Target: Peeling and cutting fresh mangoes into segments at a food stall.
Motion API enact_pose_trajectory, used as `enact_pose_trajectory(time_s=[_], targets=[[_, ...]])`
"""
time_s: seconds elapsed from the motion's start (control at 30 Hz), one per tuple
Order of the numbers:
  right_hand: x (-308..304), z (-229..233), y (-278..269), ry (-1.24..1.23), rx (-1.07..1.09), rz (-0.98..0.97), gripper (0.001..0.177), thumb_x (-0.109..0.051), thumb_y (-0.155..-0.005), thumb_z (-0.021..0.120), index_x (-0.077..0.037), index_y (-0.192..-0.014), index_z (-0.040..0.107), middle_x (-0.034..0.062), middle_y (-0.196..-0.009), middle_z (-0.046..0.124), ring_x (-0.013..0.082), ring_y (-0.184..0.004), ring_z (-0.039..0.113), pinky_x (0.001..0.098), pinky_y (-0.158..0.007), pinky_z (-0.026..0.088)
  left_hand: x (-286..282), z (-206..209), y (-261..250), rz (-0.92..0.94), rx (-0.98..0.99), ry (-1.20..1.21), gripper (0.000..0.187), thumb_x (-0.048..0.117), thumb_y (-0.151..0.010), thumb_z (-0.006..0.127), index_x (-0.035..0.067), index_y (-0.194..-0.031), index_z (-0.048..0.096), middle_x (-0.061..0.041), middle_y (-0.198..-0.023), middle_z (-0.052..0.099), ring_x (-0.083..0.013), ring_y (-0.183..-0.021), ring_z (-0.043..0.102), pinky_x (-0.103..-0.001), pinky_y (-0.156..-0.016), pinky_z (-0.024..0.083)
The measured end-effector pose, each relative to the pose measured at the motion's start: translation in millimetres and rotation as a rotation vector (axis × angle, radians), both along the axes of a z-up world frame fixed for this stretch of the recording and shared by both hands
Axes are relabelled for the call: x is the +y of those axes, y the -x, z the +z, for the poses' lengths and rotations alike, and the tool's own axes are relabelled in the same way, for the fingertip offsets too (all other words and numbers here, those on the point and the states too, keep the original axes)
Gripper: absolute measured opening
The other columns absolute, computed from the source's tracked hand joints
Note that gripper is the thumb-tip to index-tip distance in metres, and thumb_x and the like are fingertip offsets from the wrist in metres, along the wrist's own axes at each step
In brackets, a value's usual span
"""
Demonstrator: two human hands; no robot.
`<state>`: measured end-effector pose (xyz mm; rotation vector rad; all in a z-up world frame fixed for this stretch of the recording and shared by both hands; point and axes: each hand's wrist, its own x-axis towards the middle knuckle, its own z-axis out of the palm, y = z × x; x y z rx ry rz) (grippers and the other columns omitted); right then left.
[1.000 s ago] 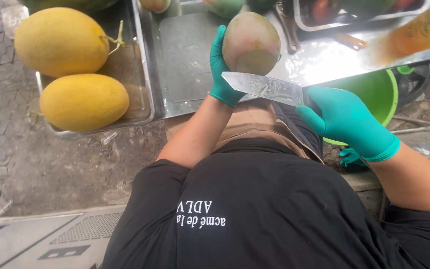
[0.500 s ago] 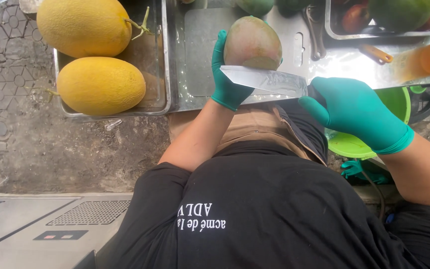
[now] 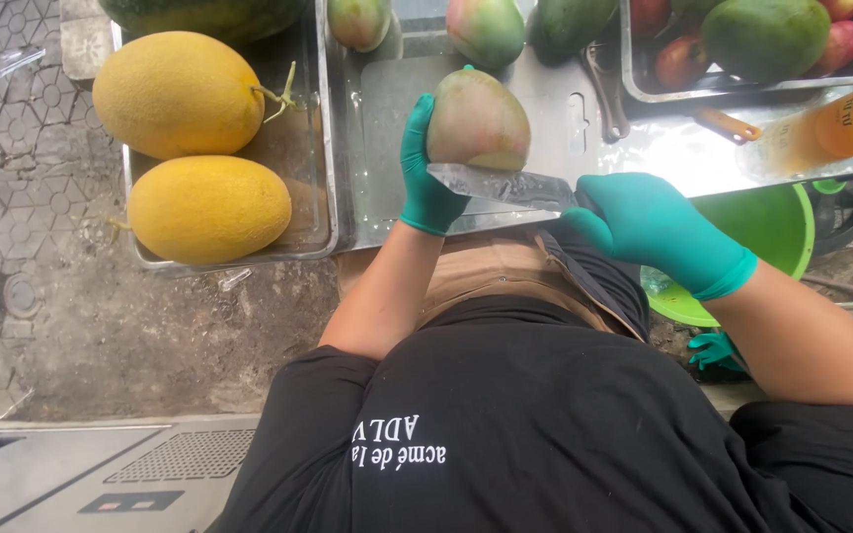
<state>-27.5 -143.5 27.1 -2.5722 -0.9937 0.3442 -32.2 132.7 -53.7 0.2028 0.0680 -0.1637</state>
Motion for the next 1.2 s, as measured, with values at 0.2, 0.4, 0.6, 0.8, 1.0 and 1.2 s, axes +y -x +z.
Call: enact_pose_trajectory(time_s=[0.2, 0.4, 0.6, 0.8, 1.0, 1.2], targets=[[10, 4, -2, -0.011, 0.021, 0.002, 0.04, -0.049, -0.093, 0.063, -0.01, -0.084, 0.063, 0.0165, -0.073, 0.064, 0.0412, -0.072, 0.064, 0.0499, -0.068, 0.05, -10, 16, 0, -0.089, -0.103, 0.051, 0.066, 0.051, -0.1, 0.056, 0.01, -0.152, 0.048, -0.016, -0.147, 0.057, -0.032, -0.135, 0.057, -0.053, -0.119, 0.044], [0, -12, -8, -0.031, 0.005, 0.008, 0.037, -0.046, -0.092, 0.064, -0.01, -0.084, 0.063, 0.0163, -0.073, 0.063, 0.0412, -0.072, 0.063, 0.0506, -0.066, 0.049, -12, 13, 6, -0.04, -0.081, -0.028, 0.066, 0.05, -0.102, 0.054, 0.011, -0.154, 0.047, -0.016, -0.147, 0.055, -0.0328, -0.135, 0.056, -0.056, -0.119, 0.043], [10, -13, -8, -0.093, 0.004, -0.017, 0.038, -0.045, -0.095, 0.063, -0.009, -0.084, 0.061, 0.017, -0.072, 0.061, 0.0414, -0.071, 0.062, 0.0505, -0.066, 0.048, -15, -5, -2, -0.14, -0.034, 0.044, 0.067, 0.053, -0.098, 0.055, 0.011, -0.149, 0.045, -0.017, -0.145, 0.053, -0.0357, -0.131, 0.057, -0.059, -0.115, 0.045], [14, -21, -2, -0.16, 0.034, 0.0, 0.033, -0.038, -0.093, 0.065, -0.007, -0.084, 0.06, 0.0184, -0.073, 0.06, 0.0428, -0.071, 0.06, 0.0506, -0.065, 0.047, -9, 23, 9, 0.059, -0.041, -0.279, 0.062, 0.045, -0.101, 0.056, 0.011, -0.151, 0.046, -0.016, -0.146, 0.054, -0.0342, -0.132, 0.058, -0.057, -0.115, 0.048], [36, -20, 3, -0.24, 0.028, -0.07, 0.03, -0.032, -0.097, 0.065, -0.005, -0.084, 0.06, 0.0204, -0.074, 0.06, 0.0441, -0.072, 0.06, 0.0518, -0.065, 0.046, -1, -1, -1, 0.005, 0.123, -0.118, 0.06, 0.048, -0.1, 0.053, 0.006, -0.141, 0.054, -0.019, -0.137, 0.06, -0.0363, -0.124, 0.061, -0.056, -0.11, 0.05], [41, -17, 9, -0.331, 0.241, -0.105, 0.032, -0.033, -0.101, 0.057, -0.005, -0.087, 0.062, 0.0186, -0.074, 0.061, 0.0406, -0.071, 0.06, 0.048, -0.064, 0.047, 0, -27, 3, -0.059, 0.296, -0.157, 0.069, 0.059, -0.094, 0.051, 0.006, -0.139, 0.054, -0.018, -0.135, 0.06, -0.0362, -0.122, 0.062, -0.055, -0.106, 0.052]])
